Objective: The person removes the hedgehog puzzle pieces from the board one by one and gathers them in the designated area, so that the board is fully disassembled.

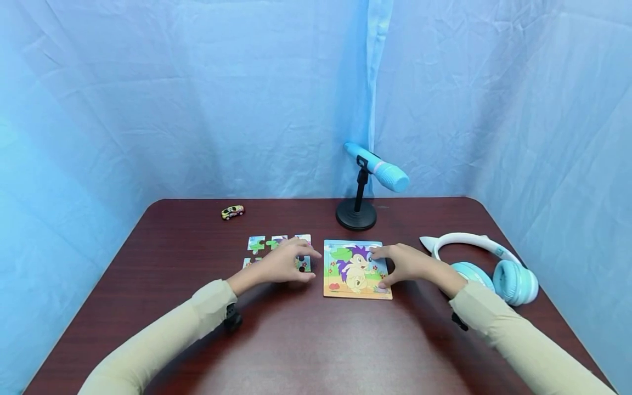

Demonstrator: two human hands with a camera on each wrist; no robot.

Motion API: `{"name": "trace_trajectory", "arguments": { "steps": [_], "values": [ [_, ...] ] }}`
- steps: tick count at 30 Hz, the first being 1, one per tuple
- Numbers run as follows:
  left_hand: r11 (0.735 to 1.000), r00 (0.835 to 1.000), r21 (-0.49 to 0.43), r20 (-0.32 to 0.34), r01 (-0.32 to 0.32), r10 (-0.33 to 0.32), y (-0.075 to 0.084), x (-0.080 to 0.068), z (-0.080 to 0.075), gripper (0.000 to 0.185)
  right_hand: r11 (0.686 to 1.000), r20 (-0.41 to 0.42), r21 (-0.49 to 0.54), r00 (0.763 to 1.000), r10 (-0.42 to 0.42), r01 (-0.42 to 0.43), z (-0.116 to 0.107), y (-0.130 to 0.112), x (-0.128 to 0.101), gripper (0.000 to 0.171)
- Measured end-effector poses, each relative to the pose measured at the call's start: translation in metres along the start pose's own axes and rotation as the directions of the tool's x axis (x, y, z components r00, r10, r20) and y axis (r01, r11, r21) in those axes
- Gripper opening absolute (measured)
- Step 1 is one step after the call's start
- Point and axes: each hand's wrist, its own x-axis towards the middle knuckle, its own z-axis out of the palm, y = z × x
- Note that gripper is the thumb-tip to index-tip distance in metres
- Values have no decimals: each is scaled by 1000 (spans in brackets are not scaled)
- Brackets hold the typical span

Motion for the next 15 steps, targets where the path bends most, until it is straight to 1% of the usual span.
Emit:
{"name": "trace_trajectory", "arguments": {
  "steps": [7, 11, 15],
  "values": [
    [996, 996, 64, 67, -66, 61, 20, 18, 15, 50, 1000, -4, -2, 1000, 2, -2, 1, 1, 0, 74],
    [994, 992, 83, 114, -69, 60, 28, 25, 24, 58, 1000, -6, 4, 1000, -2, 2, 1, 2, -1, 75],
    [992, 989, 103, 137, -71, 57, 32, 31, 31, 60, 1000, -11, 8, 1000, -17, 17, 1, 2, -2, 74]
  ]
}}
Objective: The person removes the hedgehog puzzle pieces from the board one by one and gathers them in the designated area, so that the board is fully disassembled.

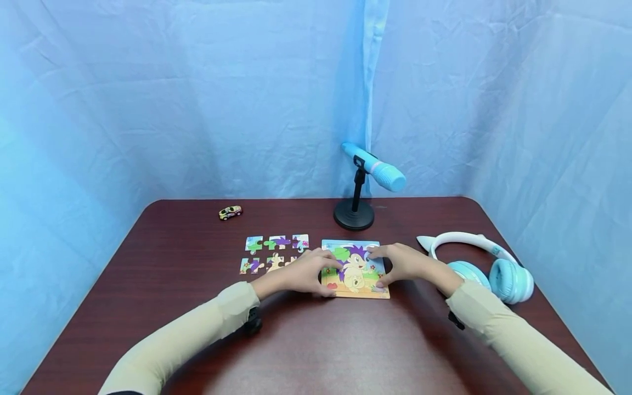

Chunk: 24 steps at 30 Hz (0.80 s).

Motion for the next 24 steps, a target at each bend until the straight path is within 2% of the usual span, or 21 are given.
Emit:
{"name": "trace_trajectory", "arguments": {
  "steps": [12, 24],
  "values": [
    [998, 999, -59, 14, 31, -30, 5, 6, 2, 59, 1000, -8, 4, 1000, -10, 10, 0, 1, 0, 74],
    [998, 1000, -59, 0, 7, -7, 7, 8, 4, 50, 1000, -3, -26, 1000, -2, 2, 0, -5, 0, 76]
  ]
}}
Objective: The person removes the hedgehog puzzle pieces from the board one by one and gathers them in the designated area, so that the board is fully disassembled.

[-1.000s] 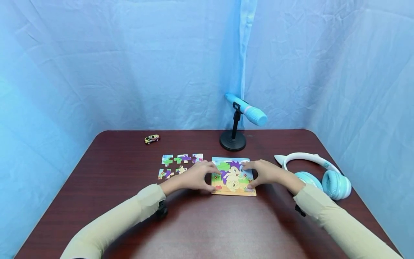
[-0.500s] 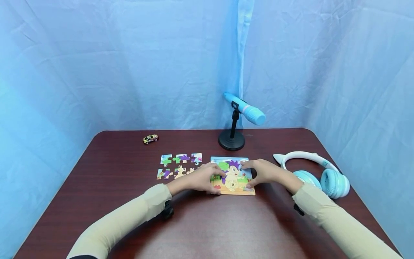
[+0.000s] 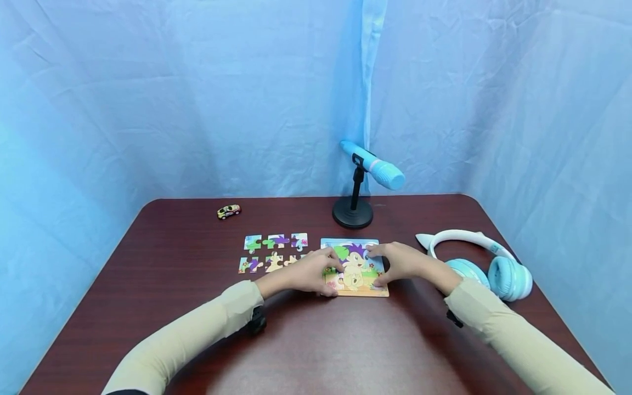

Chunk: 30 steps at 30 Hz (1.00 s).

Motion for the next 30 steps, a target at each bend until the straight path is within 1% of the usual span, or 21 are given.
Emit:
{"name": "trace_trajectory", "arguments": {
  "steps": [2, 6, 9, 14, 22, 27, 30],
  "values": [
    [1000, 1000, 4, 2, 0, 0, 0, 0, 0, 48, 1000, -5, -19, 1000, 6, -6, 0, -4, 1, 77],
    [1000, 1000, 15, 9, 9, -10, 1, 0, 0, 48, 998, -42, -53, 999, 27, -29, 5, -10, 3, 77],
    [1000, 1000, 14, 18, 16, -17, 1, 1, 0, 47, 995, -65, -76, 996, 64, -69, 9, -14, 5, 77],
    [1000, 999, -3, 26, 21, -21, 1, 1, 0, 49, 987, -72, -98, 990, 121, -128, 12, -19, 7, 76],
    [999, 999, -36, 32, 11, -9, 1, 0, -5, 51, 984, -66, -110, 989, 133, -140, 10, -22, 7, 76],
    [997, 1000, -78, 4, -2, 3, 1, -1, -9, 45, 982, -67, -112, 987, 145, -152, 9, -23, 7, 76],
    [997, 1000, -75, -14, -19, 18, 0, -1, -10, 42, 981, -64, -115, 987, 150, -156, 8, -23, 7, 77]
  ]
}}
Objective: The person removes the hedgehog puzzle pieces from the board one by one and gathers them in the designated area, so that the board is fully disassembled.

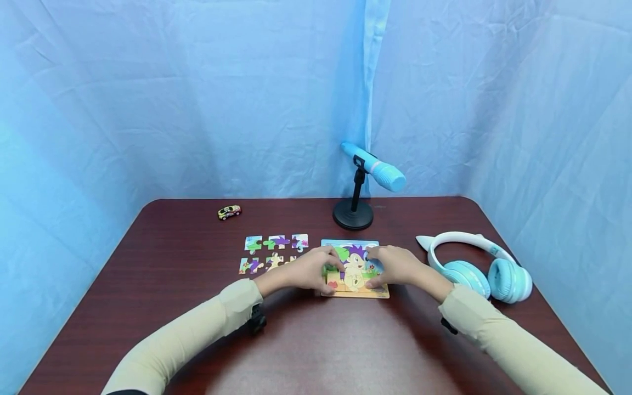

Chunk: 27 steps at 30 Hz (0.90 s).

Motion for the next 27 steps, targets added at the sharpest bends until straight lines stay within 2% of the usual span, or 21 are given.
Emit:
{"name": "trace_trajectory", "arguments": {
  "steps": [6, 12, 18, 22, 27],
  "values": [
    [999, 1000, 37, -11, -28, 28, 3, -2, 0, 41, 1000, 10, -4, 1000, 3, -3, -1, -1, 0, 77],
    [997, 999, 73, -42, -5, 8, 3, -5, -3, 42, 1000, 12, 1, 1000, 8, -8, -2, -1, 0, 76],
    [998, 998, 69, -62, -7, 11, -1, -10, -10, 42, 1000, 9, -5, 1000, 13, -13, -2, -1, 0, 77],
    [999, 998, 54, -61, -4, 7, -8, -20, -14, 44, 1000, 2, -6, 1000, 12, -12, -1, 0, 0, 77],
    [1000, 996, 17, -89, 0, 1, -23, -43, -24, 42, 1000, -1, -2, 1000, 5, -5, -2, -2, -1, 76]
  ]
}}
